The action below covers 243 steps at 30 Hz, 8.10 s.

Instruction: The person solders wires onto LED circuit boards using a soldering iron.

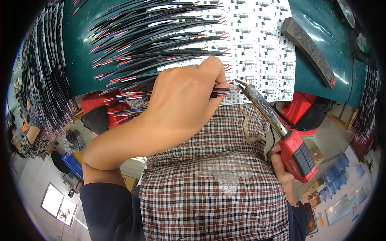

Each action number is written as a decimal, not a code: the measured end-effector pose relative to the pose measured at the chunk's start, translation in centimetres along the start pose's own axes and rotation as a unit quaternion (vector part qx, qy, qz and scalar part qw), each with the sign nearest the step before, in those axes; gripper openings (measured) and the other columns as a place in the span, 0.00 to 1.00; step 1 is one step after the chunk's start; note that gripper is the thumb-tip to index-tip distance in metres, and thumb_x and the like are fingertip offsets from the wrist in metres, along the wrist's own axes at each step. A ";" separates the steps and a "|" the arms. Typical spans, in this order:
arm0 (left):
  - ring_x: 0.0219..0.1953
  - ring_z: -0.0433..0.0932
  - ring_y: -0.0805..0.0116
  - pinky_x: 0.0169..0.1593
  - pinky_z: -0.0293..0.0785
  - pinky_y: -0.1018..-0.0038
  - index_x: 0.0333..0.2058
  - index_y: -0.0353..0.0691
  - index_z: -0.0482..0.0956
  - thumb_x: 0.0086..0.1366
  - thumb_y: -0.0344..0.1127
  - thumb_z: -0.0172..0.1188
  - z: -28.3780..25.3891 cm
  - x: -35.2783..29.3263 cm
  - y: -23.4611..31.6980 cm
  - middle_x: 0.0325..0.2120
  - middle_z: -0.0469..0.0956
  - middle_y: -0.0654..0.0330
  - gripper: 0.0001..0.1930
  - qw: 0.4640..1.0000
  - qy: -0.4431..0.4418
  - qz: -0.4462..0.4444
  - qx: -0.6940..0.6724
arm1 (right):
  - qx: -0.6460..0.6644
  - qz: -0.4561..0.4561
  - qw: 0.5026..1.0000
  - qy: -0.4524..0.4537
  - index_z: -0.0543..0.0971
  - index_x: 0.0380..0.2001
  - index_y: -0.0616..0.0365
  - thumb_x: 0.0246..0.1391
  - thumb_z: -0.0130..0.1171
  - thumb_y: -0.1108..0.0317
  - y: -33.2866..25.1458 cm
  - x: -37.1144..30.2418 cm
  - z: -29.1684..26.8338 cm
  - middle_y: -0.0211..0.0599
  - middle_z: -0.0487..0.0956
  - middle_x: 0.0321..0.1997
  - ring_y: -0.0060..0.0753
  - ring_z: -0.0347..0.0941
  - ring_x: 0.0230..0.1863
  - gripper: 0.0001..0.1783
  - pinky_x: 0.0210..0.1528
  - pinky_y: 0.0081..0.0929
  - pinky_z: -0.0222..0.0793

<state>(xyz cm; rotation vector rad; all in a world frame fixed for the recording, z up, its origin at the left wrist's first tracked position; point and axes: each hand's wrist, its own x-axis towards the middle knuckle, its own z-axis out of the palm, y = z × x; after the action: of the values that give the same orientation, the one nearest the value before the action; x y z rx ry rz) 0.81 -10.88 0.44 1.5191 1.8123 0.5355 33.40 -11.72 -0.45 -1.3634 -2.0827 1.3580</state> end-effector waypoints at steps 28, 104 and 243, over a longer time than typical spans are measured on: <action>0.20 0.77 0.67 0.25 0.71 0.74 0.29 0.39 0.77 0.56 0.29 0.69 0.5 0.3 -0.2 0.19 0.79 0.61 0.07 0.997 0.052 0.037 0.039 | 0.022 0.030 0.999 -0.009 0.84 0.39 0.59 0.44 0.72 0.68 1.0 -0.7 -0.2 0.41 0.84 0.37 0.45 0.82 0.35 0.16 0.41 0.35 0.76; 0.17 0.75 0.67 0.21 0.68 0.73 0.28 0.41 0.76 0.58 0.30 0.70 2.4 -2.2 -0.1 0.16 0.75 0.63 0.09 0.985 0.094 0.104 0.100 | 0.019 0.089 0.996 -0.005 0.84 0.37 0.59 0.44 0.71 0.59 1.6 -3.2 -0.7 0.44 0.83 0.38 0.49 0.80 0.38 0.18 0.43 0.38 0.75; 0.33 0.77 0.51 0.41 0.75 0.58 0.38 0.35 0.74 0.54 0.24 0.58 -8.2 16.6 -6.8 0.32 0.75 0.52 0.11 0.907 0.221 0.230 0.276 | 0.282 -0.017 0.953 0.106 0.70 0.48 0.71 0.61 0.56 0.71 -6.4 7.8 -5.1 0.27 0.65 0.16 0.16 0.56 0.14 0.16 0.19 0.20 0.58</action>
<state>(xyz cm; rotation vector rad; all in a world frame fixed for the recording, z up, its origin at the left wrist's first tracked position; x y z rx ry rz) -10.90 4.59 -2.98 2.4080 2.0548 0.6632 29.35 -3.07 5.69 -1.1525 -1.4165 1.5518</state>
